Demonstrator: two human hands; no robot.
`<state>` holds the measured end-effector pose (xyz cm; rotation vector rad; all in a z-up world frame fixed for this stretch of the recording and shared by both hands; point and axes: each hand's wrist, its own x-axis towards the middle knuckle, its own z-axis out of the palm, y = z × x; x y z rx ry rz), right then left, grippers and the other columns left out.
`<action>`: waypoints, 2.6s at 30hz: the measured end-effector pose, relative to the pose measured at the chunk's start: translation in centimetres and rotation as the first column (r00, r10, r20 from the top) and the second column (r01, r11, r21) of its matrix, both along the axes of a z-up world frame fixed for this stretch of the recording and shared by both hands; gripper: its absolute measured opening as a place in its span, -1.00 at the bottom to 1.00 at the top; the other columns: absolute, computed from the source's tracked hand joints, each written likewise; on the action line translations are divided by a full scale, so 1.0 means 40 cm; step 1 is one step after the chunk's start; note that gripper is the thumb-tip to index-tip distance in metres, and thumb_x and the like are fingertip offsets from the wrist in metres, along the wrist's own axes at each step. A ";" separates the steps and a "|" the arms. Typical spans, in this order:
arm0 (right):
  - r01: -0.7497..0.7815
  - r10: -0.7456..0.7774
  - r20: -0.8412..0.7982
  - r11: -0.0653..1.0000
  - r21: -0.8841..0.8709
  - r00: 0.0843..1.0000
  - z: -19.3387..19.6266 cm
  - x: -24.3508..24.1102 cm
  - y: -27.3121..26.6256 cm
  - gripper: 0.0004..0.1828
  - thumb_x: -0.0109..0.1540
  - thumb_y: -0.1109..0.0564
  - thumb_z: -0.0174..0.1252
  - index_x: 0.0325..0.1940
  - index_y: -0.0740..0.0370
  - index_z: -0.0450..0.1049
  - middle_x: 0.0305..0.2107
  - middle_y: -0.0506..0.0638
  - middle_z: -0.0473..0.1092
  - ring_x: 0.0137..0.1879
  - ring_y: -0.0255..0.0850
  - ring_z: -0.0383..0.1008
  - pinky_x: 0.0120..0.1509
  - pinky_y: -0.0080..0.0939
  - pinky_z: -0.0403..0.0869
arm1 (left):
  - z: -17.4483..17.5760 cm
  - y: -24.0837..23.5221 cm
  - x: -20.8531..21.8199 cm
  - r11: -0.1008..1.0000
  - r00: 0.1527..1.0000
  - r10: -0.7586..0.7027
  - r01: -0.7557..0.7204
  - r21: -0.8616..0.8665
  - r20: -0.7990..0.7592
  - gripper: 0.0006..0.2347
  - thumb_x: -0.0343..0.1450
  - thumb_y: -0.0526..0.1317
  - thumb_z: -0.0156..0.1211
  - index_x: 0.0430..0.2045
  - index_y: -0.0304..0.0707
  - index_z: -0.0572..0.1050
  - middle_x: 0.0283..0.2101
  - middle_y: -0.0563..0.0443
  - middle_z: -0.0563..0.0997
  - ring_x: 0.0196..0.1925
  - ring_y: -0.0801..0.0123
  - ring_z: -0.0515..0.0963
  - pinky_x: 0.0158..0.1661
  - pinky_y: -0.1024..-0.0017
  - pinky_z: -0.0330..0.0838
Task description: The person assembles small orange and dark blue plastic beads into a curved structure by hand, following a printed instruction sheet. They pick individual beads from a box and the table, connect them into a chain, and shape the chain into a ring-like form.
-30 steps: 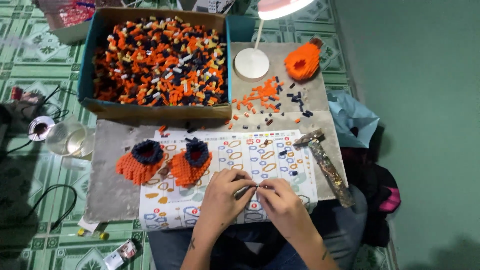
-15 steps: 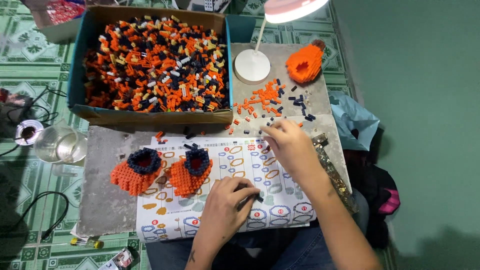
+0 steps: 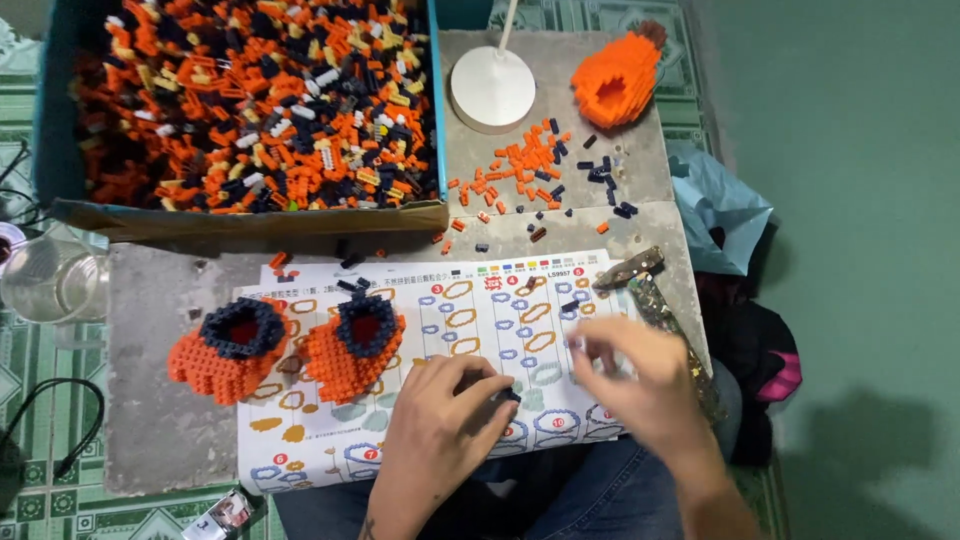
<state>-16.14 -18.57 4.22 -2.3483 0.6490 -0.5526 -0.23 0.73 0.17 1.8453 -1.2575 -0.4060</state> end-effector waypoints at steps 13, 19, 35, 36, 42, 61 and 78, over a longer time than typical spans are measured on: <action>-0.041 0.040 0.038 0.999 0.030 0.998 -0.059 -0.109 0.104 -0.78 0.03 0.32 0.51 -0.25 0.26 0.72 -0.22 -0.05 0.74 -0.24 -0.29 0.75 -0.11 -0.37 0.71 | 0.000 -0.008 -0.001 0.997 0.998 -0.039 0.035 0.067 0.050 -0.85 0.34 -0.22 0.56 -0.25 -0.04 0.83 -0.11 0.19 0.70 -0.10 0.39 0.58 -0.03 0.31 0.44; -0.186 0.187 0.046 0.982 -0.028 0.981 -0.053 -0.049 0.084 -0.78 0.05 0.34 0.50 -0.24 0.23 0.71 -0.18 -0.10 0.75 -0.22 -0.27 0.71 -0.05 -0.29 0.65 | 0.003 -0.008 0.003 0.997 0.996 -0.050 0.046 0.057 0.070 -0.83 0.34 -0.23 0.55 -0.22 -0.04 0.83 -0.10 0.20 0.71 -0.07 0.36 0.59 0.00 0.31 0.43; -0.286 0.287 0.005 0.956 -0.069 0.958 -0.074 -0.030 0.083 -0.75 0.10 0.36 0.46 -0.15 0.27 0.72 -0.09 -0.04 0.74 -0.24 -0.26 0.67 -0.10 -0.27 0.59 | 0.001 -0.009 0.009 0.996 0.995 -0.075 0.071 0.047 0.071 -0.80 0.35 -0.24 0.53 -0.16 -0.05 0.84 -0.11 0.19 0.72 -0.07 0.38 0.56 0.00 0.32 0.42; -0.290 0.291 0.002 0.954 -0.079 0.957 -0.073 -0.030 0.083 -0.76 0.10 0.36 0.46 -0.15 0.28 0.72 -0.09 -0.04 0.74 -0.23 -0.26 0.67 -0.10 -0.27 0.59 | 0.000 -0.009 0.009 0.996 0.994 -0.078 0.074 0.051 0.073 -0.80 0.36 -0.24 0.53 -0.15 -0.05 0.84 -0.11 0.19 0.72 -0.07 0.37 0.55 -0.01 0.31 0.41; -0.320 0.323 -0.002 0.937 -0.141 0.946 -0.062 -0.023 0.086 -0.78 0.13 0.35 0.46 -0.14 0.33 0.70 -0.08 0.03 0.73 -0.23 -0.23 0.68 -0.13 -0.25 0.61 | 0.000 -0.008 0.009 0.997 0.995 -0.075 0.073 0.035 0.059 -0.78 0.34 -0.26 0.54 -0.15 -0.05 0.84 -0.10 0.19 0.73 -0.07 0.37 0.57 0.01 0.31 0.43; -0.630 0.524 -0.351 0.660 -0.409 0.776 0.026 0.022 0.090 -0.85 0.21 0.39 0.27 -0.15 0.53 0.60 -0.13 0.28 0.53 -0.12 -0.04 0.56 -0.02 -0.14 0.61 | 0.001 -0.005 0.005 0.997 0.994 -0.071 0.068 0.035 0.085 -0.77 0.32 -0.24 0.53 -0.16 -0.04 0.84 -0.10 0.22 0.72 -0.09 0.37 0.56 -0.01 0.32 0.42; -0.621 0.614 -0.097 0.773 -0.129 0.784 0.026 0.032 0.031 -0.83 0.24 0.34 0.34 -0.09 0.45 0.59 -0.05 0.17 0.57 -0.05 -0.02 0.61 -0.01 -0.10 0.60 | 0.009 -0.006 0.009 0.997 0.996 -0.068 0.066 0.035 0.059 -0.78 0.33 -0.26 0.53 -0.15 -0.05 0.84 -0.10 0.22 0.74 -0.06 0.38 0.57 0.03 0.31 0.41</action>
